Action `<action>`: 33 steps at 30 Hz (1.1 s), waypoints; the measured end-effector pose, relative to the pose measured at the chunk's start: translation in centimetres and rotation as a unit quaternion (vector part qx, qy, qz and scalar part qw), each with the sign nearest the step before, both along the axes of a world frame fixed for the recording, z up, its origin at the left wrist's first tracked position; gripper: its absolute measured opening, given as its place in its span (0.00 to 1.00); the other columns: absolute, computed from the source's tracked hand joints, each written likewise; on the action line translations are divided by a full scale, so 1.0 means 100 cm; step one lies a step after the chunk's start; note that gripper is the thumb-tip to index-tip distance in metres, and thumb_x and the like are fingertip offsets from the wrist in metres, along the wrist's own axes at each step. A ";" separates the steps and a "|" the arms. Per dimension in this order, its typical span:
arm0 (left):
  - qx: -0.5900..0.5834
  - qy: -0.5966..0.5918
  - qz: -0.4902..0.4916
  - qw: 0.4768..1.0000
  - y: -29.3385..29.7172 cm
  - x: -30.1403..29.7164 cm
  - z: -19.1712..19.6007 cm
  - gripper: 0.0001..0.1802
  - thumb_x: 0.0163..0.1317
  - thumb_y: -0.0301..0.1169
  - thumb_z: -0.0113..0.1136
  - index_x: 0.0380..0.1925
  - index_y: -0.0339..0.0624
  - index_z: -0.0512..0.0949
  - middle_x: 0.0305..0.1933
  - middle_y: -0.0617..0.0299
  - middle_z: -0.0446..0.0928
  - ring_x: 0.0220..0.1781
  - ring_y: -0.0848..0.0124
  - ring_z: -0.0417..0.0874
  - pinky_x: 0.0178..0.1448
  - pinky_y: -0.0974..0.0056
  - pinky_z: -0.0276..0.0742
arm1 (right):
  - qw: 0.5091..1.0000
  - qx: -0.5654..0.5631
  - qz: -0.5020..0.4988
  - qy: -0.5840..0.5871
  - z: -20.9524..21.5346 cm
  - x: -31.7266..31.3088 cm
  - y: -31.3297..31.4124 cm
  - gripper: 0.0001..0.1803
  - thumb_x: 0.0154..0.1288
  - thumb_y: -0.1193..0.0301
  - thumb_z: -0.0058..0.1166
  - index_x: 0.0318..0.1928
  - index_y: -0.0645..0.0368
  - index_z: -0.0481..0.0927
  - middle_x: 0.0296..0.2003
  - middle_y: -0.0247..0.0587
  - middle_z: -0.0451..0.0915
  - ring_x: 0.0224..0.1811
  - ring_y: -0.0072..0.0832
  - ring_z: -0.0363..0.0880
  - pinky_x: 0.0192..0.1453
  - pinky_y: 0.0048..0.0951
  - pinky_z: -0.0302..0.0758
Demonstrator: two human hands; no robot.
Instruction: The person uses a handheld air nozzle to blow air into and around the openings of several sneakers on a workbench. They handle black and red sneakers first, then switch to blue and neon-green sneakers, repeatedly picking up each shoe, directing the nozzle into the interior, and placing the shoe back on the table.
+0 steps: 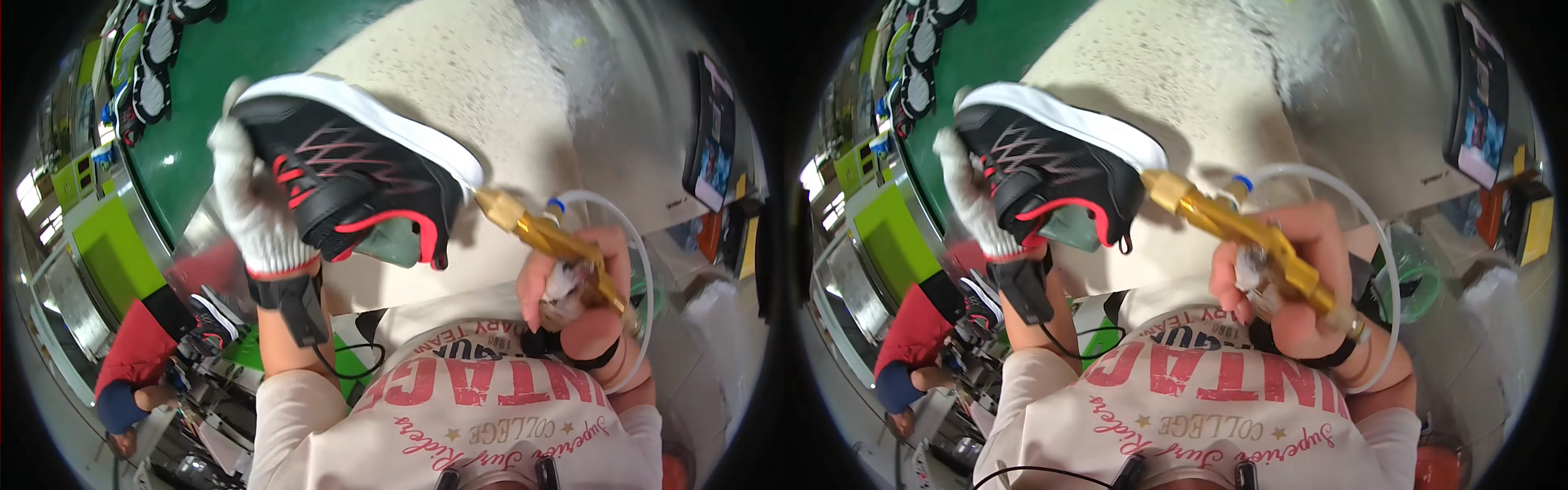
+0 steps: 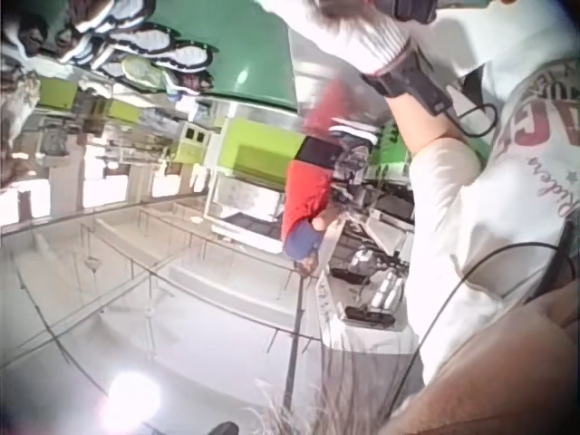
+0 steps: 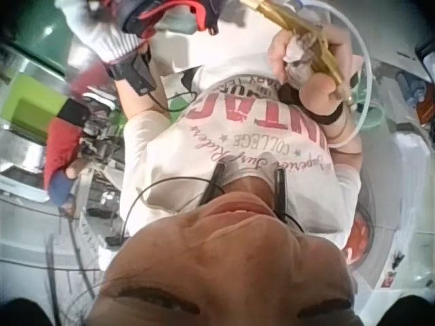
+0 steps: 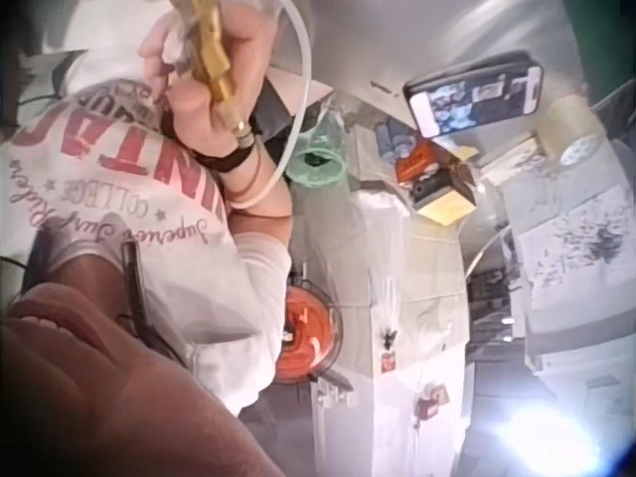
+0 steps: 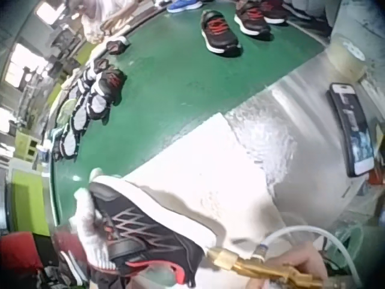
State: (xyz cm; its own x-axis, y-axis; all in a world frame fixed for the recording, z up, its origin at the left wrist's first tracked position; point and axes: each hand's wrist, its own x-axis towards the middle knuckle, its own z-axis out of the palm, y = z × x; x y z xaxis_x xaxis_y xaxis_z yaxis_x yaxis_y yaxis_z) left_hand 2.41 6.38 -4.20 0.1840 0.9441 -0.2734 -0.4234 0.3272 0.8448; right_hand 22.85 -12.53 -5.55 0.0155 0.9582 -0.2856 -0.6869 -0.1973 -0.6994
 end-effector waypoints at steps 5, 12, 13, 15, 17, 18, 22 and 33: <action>-0.010 0.099 -0.034 0.994 -0.050 -0.024 0.017 0.26 0.70 0.41 0.45 0.60 0.35 0.66 0.60 0.47 0.71 0.59 0.57 0.75 0.64 0.48 0.70 | 0.998 0.011 -0.033 0.056 -0.001 -0.008 0.006 0.32 0.67 0.45 0.44 0.52 0.61 0.57 0.34 0.47 0.74 0.26 0.20 0.71 0.27 0.22 0.71; -0.250 0.059 -0.083 0.963 -0.121 -0.032 0.047 0.33 0.69 0.47 0.46 0.64 0.33 0.59 0.57 0.42 0.72 0.52 0.50 0.80 0.47 0.51 0.84 | 0.994 0.070 -0.073 -0.045 -0.006 -0.030 -0.009 0.29 0.63 0.54 0.57 0.50 0.64 0.60 0.36 0.42 0.73 0.31 0.18 0.69 0.31 0.18 0.72; -0.277 -0.001 -0.095 0.956 -0.127 -0.036 0.043 0.34 0.68 0.48 0.47 0.64 0.33 0.59 0.55 0.41 0.73 0.49 0.50 0.81 0.45 0.51 0.84 | 0.993 0.065 -0.029 -0.093 -0.003 -0.031 -0.010 0.35 0.60 0.47 0.55 0.50 0.63 0.60 0.35 0.42 0.74 0.29 0.19 0.71 0.31 0.19 0.72; -0.327 -0.060 -0.095 0.938 -0.137 -0.035 0.041 0.37 0.65 0.53 0.49 0.63 0.33 0.60 0.52 0.41 0.74 0.44 0.53 0.82 0.43 0.51 0.83 | 0.967 0.098 0.087 -0.218 -0.001 -0.026 -0.014 0.41 0.56 0.41 0.56 0.53 0.64 0.60 0.35 0.43 0.75 0.28 0.21 0.72 0.32 0.20 0.71; -0.342 -0.164 -0.100 0.920 -0.142 -0.028 0.037 0.37 0.67 0.53 0.47 0.64 0.35 0.58 0.54 0.40 0.73 0.47 0.52 0.81 0.43 0.48 0.82 | 0.928 0.186 0.094 -0.309 -0.001 -0.028 -0.018 0.40 0.58 0.47 0.58 0.58 0.65 0.59 0.35 0.43 0.75 0.31 0.24 0.72 0.34 0.24 0.72; -0.345 -0.219 -0.106 0.907 -0.145 -0.027 0.033 0.37 0.67 0.52 0.46 0.65 0.36 0.57 0.55 0.41 0.72 0.49 0.51 0.80 0.44 0.47 0.82 | 0.903 0.230 0.090 -0.351 0.000 -0.027 -0.019 0.40 0.59 0.50 0.60 0.60 0.65 0.59 0.35 0.43 0.75 0.32 0.25 0.72 0.35 0.26 0.72; -0.344 -0.344 -0.176 0.856 -0.150 -0.018 0.015 0.33 0.69 0.47 0.46 0.66 0.37 0.56 0.59 0.41 0.69 0.55 0.49 0.77 0.53 0.41 0.77 | 0.881 0.257 0.114 -0.380 0.008 -0.010 -0.037 0.37 0.63 0.54 0.57 0.62 0.63 0.56 0.36 0.46 0.75 0.32 0.28 0.72 0.36 0.29 0.71; -0.320 -0.347 -0.319 0.822 -0.134 0.082 0.003 0.35 0.59 0.48 0.60 0.62 0.43 0.63 0.67 0.49 0.61 0.72 0.46 0.53 0.74 0.40 0.48 | 0.978 -0.044 -0.073 -0.192 0.059 0.007 -0.072 0.33 0.64 0.47 0.52 0.50 0.60 0.57 0.36 0.48 0.74 0.34 0.22 0.72 0.38 0.23 0.68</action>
